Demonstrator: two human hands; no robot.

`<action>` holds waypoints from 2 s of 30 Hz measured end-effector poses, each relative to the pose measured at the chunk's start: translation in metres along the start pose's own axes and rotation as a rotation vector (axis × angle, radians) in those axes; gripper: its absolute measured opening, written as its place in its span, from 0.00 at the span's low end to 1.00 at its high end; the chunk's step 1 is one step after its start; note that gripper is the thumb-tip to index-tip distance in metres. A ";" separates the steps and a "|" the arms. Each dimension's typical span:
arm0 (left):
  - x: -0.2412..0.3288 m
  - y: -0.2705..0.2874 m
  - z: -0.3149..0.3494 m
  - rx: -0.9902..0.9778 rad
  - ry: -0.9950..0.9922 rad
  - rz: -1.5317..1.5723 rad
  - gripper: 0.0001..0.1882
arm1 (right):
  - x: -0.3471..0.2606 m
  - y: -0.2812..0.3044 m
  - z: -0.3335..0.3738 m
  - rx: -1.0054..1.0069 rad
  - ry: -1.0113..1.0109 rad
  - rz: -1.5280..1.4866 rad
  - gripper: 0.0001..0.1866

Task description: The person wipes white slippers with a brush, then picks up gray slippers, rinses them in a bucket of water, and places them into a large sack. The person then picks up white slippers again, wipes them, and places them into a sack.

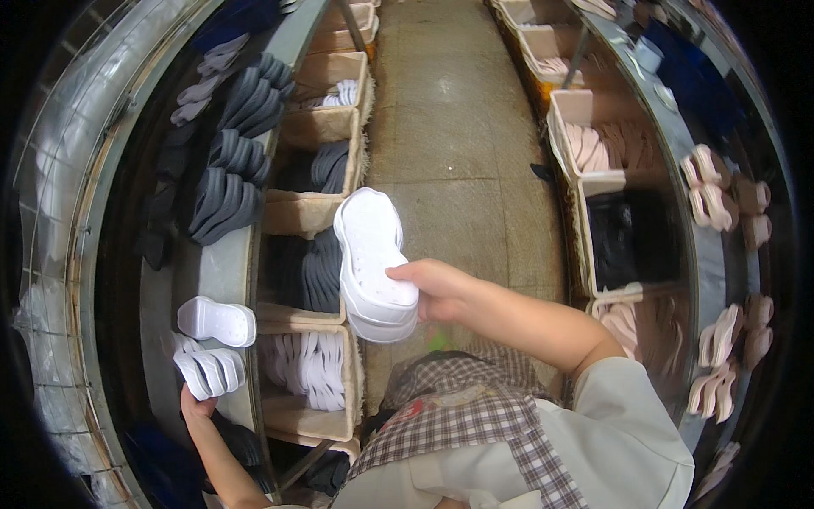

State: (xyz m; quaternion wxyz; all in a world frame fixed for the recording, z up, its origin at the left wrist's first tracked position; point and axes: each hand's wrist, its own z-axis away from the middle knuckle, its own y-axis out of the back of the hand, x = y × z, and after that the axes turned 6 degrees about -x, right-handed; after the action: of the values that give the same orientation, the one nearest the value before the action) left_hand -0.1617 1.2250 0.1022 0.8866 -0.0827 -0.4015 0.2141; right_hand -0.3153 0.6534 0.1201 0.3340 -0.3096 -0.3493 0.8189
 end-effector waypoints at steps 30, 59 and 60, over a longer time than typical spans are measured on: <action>-0.386 -0.107 0.080 -0.267 0.391 -0.210 0.33 | 0.235 0.157 -0.031 -0.053 0.105 0.602 0.34; -0.247 0.368 -0.371 0.810 -0.376 -2.679 0.41 | 0.478 0.353 -0.216 0.502 -0.324 0.975 0.18; -0.273 0.383 -0.384 0.648 -0.501 -2.779 0.40 | 0.486 0.355 -0.220 0.498 -0.303 0.969 0.17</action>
State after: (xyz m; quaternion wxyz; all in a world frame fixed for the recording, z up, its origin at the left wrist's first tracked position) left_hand -0.1544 1.4554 -0.4595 0.2612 0.6057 -0.2323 -0.7148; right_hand -0.5540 0.9155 -0.4142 -0.0712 -0.2256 -0.0074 0.9716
